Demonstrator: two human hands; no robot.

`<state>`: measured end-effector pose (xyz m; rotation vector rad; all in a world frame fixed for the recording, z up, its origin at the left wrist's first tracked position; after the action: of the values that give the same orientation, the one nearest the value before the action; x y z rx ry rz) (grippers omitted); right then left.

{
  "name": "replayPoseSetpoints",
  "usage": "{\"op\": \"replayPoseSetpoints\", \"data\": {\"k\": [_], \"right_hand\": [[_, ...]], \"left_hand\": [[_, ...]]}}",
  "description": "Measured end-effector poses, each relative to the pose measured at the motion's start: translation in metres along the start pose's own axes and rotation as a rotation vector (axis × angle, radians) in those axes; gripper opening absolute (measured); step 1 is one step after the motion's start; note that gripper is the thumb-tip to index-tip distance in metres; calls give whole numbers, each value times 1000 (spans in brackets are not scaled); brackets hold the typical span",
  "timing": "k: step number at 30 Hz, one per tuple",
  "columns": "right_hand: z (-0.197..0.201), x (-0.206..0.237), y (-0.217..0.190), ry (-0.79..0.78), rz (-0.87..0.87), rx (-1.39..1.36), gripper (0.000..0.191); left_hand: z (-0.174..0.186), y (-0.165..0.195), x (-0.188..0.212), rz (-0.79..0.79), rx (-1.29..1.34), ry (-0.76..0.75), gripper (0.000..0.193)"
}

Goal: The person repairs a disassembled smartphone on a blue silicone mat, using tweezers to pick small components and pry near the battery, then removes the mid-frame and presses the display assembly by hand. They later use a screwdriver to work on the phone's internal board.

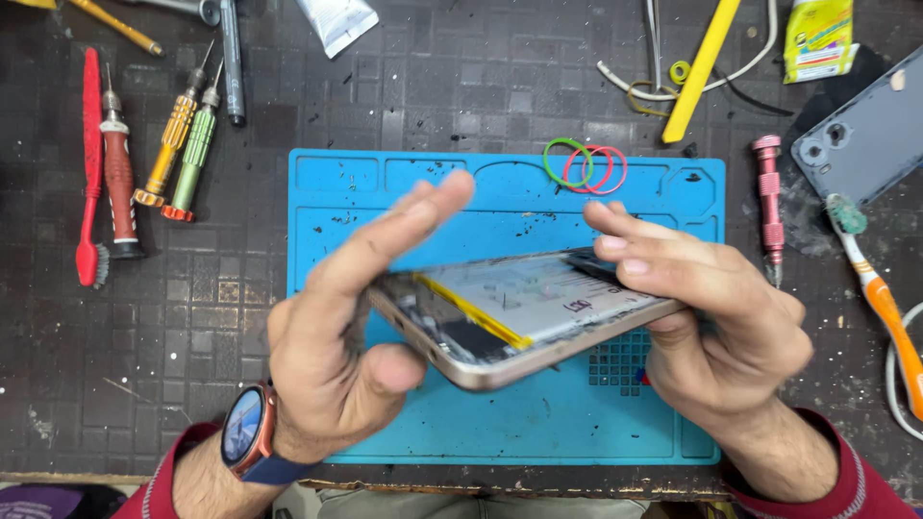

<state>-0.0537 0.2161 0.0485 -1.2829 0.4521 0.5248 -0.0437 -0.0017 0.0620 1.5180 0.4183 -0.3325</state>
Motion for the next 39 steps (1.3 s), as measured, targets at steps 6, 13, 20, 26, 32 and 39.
{"op": "replayPoseSetpoints", "data": {"k": [6,13,20,26,32,39], "right_hand": [[-5,-13,6,-70,-112,4,45],[27,2,-33,172,268,47,57],[47,21,-12,244,91,-93,40],[47,19,28,376,-270,-528,37],[24,-9,4,94,-145,103,39],[-12,-15,-8,-172,21,417,32]], "left_hand": [[-27,37,-16,-31,-60,-116,42],[-65,75,-21,-378,-212,-379,31],[-77,53,-25,-308,-217,-376,46],[-67,10,-26,-195,-465,-331,32],[-49,4,-20,-259,-655,-332,23],[-60,-6,-11,-328,-652,-436,25]]}}
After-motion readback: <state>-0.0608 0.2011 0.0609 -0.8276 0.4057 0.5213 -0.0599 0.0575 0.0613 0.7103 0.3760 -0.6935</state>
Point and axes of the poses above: each hand's wrist, its own x-axis away from the middle knuckle, its own z-axis out of the back of the hand, y = z × x, the point moved 9 cm from there along -x, towards the middle knuckle, and after that the axes turned 11 degrees about y, right-handed, at the moved point
